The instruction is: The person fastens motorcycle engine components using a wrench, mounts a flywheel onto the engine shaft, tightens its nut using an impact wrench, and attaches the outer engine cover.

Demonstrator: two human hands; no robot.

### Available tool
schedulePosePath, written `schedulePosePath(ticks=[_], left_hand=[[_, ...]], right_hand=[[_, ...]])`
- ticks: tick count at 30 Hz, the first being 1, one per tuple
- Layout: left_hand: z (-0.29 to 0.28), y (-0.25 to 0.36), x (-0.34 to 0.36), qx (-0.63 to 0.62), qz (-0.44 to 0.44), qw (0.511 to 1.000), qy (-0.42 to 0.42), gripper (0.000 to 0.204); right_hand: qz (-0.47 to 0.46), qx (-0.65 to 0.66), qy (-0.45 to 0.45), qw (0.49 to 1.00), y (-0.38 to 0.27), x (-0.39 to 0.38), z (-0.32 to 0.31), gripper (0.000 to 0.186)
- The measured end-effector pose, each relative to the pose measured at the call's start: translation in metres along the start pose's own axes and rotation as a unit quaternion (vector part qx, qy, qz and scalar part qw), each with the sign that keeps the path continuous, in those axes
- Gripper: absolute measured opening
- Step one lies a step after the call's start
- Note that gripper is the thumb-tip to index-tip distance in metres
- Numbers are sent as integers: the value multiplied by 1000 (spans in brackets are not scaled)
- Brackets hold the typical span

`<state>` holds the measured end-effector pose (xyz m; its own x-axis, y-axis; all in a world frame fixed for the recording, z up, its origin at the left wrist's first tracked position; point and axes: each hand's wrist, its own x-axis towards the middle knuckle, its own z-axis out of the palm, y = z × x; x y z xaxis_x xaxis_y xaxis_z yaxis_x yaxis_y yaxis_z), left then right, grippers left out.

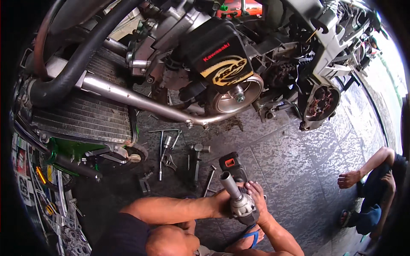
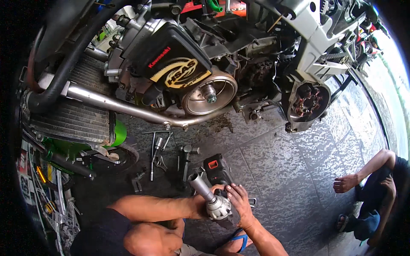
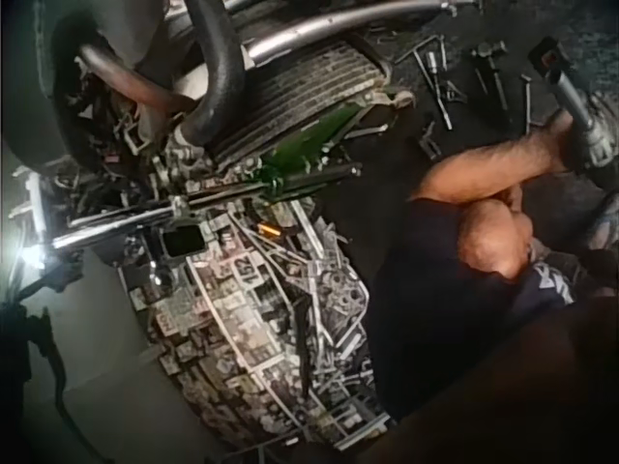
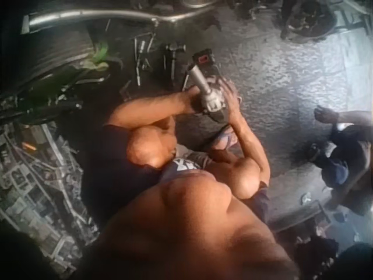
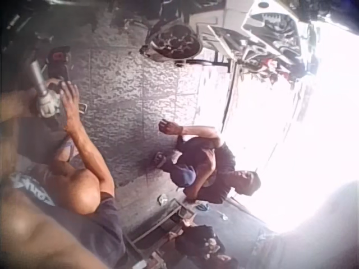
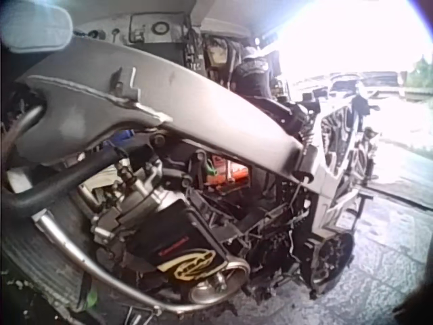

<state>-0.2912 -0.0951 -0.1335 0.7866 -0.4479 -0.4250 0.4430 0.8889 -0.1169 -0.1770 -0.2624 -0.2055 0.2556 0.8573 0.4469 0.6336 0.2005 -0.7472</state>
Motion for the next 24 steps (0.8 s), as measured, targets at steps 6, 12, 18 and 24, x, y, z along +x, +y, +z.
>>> schedulePosePath(ticks=[6, 12, 18, 24], left_hand=[[-7, -12, -6, 254, 125, 959, -11, 33], [-19, -19, 5, 183, 120, 973, 72, 34], [104, 8, -47, 397, 110, 911, 27, 34], [-6, 26, -22, 523, 47, 846, 94, 38]], right_hand=[[-19, 108, -13, 994, -24, 23, -4, 96], [-92, 84, 93, 988, -40, 54, -2, 62], [28, 155, 195, 968, -38, 47, 3, 34], [284, 318, 203, 881, -42, 36, 13, 25]])
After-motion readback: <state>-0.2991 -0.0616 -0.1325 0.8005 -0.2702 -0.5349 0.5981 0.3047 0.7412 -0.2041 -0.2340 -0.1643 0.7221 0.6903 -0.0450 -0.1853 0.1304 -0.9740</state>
